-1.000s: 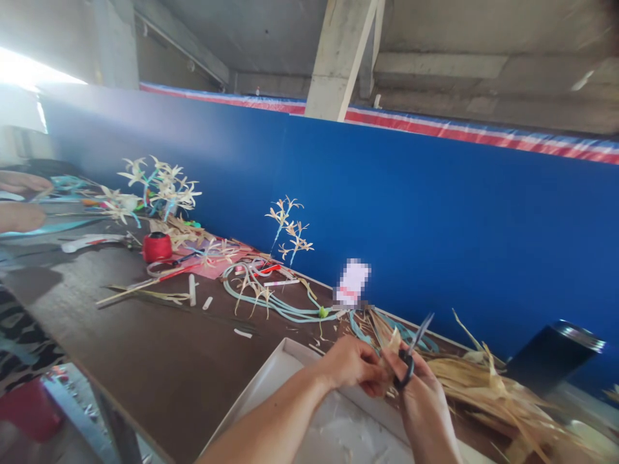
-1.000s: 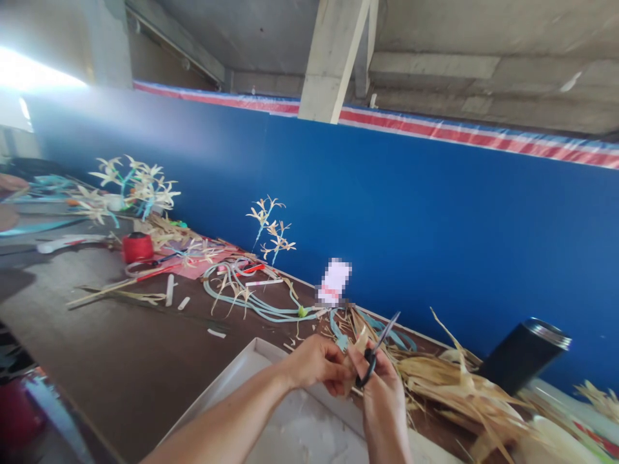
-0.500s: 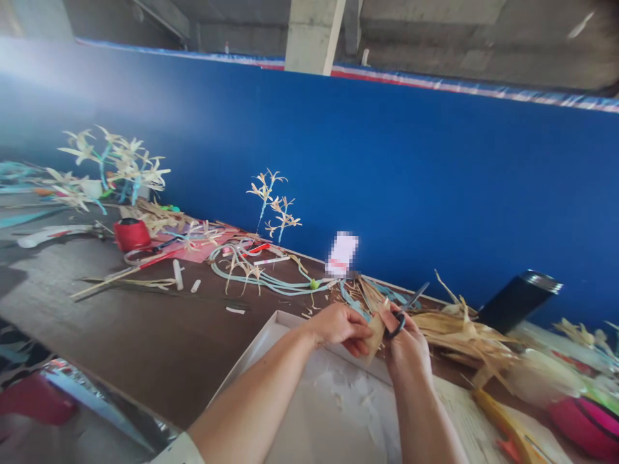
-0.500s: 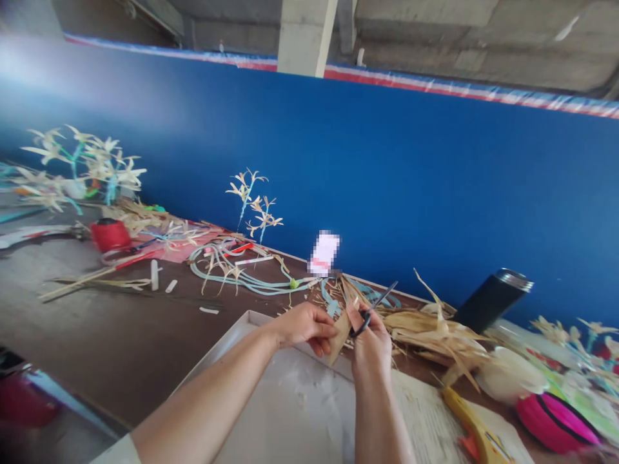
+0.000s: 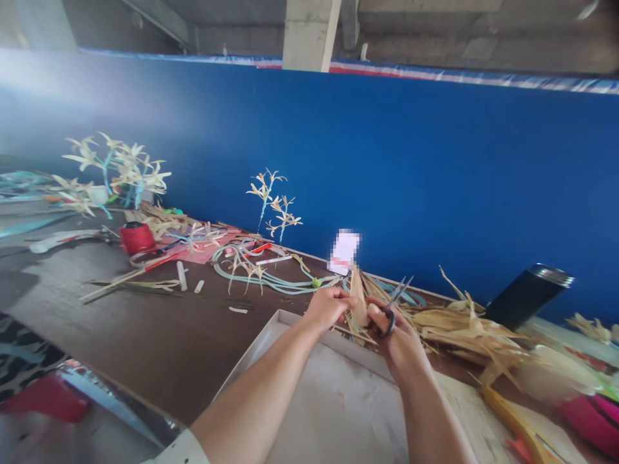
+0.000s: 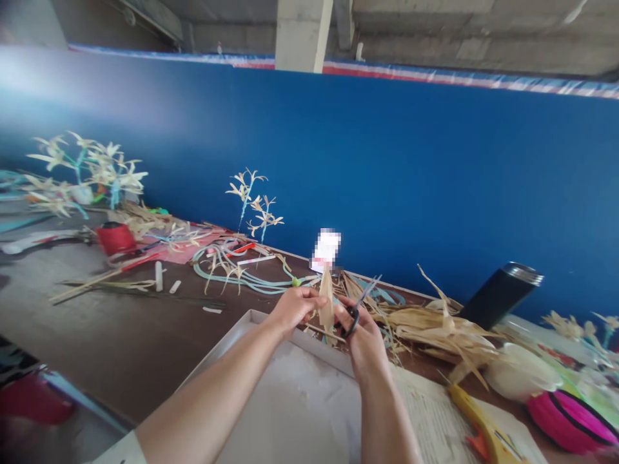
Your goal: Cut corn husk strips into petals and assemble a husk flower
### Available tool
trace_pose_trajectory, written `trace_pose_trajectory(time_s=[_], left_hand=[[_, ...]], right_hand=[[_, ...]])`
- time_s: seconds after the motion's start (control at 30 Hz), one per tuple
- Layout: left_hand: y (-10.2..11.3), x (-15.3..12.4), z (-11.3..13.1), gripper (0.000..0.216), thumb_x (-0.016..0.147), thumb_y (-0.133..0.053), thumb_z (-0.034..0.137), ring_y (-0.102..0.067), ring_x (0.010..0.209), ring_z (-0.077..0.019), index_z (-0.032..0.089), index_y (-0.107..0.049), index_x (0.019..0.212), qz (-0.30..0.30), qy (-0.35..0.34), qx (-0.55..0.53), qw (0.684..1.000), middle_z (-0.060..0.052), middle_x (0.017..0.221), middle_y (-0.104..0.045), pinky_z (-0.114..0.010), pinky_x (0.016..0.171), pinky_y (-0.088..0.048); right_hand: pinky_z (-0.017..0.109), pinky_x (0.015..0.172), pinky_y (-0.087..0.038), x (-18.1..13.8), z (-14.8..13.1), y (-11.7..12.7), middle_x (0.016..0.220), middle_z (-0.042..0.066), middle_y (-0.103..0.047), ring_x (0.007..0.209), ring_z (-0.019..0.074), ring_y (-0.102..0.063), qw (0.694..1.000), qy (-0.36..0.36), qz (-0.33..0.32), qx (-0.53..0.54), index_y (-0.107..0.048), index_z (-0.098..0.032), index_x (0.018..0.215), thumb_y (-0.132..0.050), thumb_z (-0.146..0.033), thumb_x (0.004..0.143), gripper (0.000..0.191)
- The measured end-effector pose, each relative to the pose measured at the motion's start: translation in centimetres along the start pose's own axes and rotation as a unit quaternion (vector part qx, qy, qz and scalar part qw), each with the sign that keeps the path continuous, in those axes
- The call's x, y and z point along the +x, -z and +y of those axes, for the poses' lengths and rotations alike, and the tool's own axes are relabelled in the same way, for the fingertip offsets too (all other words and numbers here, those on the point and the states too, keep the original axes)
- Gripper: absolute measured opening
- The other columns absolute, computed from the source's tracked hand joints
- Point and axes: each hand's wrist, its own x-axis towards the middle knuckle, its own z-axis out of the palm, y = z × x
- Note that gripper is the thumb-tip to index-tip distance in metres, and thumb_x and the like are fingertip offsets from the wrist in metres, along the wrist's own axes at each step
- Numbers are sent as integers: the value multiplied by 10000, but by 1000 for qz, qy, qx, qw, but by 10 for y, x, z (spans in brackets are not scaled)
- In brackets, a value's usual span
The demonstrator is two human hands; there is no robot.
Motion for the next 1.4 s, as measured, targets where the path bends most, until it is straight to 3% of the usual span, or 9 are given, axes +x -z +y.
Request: trace_pose_trajectory(time_s=[0.13,0.43,0.73,1.0,1.2,1.3,1.4], left_hand=[[1,3,-2,240,670,-646,383,-395,385,-60,151,-632,732,37,-10,20,999,49,463,-459,-182,393,-272],[4,0,1,229,704,-604,374,-435,378,-71,146,-629,708,77,-47,46,995,39,407,-474,-170,406,-323],[0,3,-4,252,712,-637,328,-539,486,-86,134,-631,874,-27,-41,-32,998,-1,574,-592,-188,477,-443],[0,5,-8,227,753,-623,314,-531,457,-81,96,-628,818,-29,7,-81,996,-6,538,-567,-176,436,-424],[-5,8,-15,127,789,-581,217,-638,665,-140,93,-602,806,-46,23,-97,994,-61,669,-645,-263,665,-524],[-9,7,-22,138,827,-515,236,-645,685,-156,111,-569,844,-43,-11,-28,999,-68,743,-654,-278,658,-522],[-12,3,-29,180,867,-424,280,-649,753,-185,148,-543,895,43,-104,185,976,-80,836,-658,-285,678,-500]], right_hand=[[214,539,-390,-3,0,-1,685,-20,-618,584,108,-527,998,2,-31,-52,-642,-205,1026,-796,-278,558,497],[218,495,-355,1,3,2,650,-30,-584,542,104,-497,997,16,22,-72,-634,-206,1050,-789,-249,524,550],[216,473,-333,-3,-3,-3,619,-40,-560,526,106,-474,995,42,57,-70,-623,-190,1006,-792,-266,522,518],[222,478,-336,0,-2,-1,589,-45,-562,496,101,-454,994,59,54,-80,-626,-177,995,-799,-300,507,532],[206,435,-297,9,6,5,550,-51,-533,469,90,-427,982,88,78,-147,-620,-167,1000,-761,-330,557,493],[211,431,-315,15,12,6,567,-35,-564,460,94,-440,979,96,90,-158,-621,-165,977,-759,-353,553,485],[228,442,-351,19,17,4,599,-13,-594,470,112,-472,979,103,80,-158,-622,-159,988,-761,-386,538,522]])
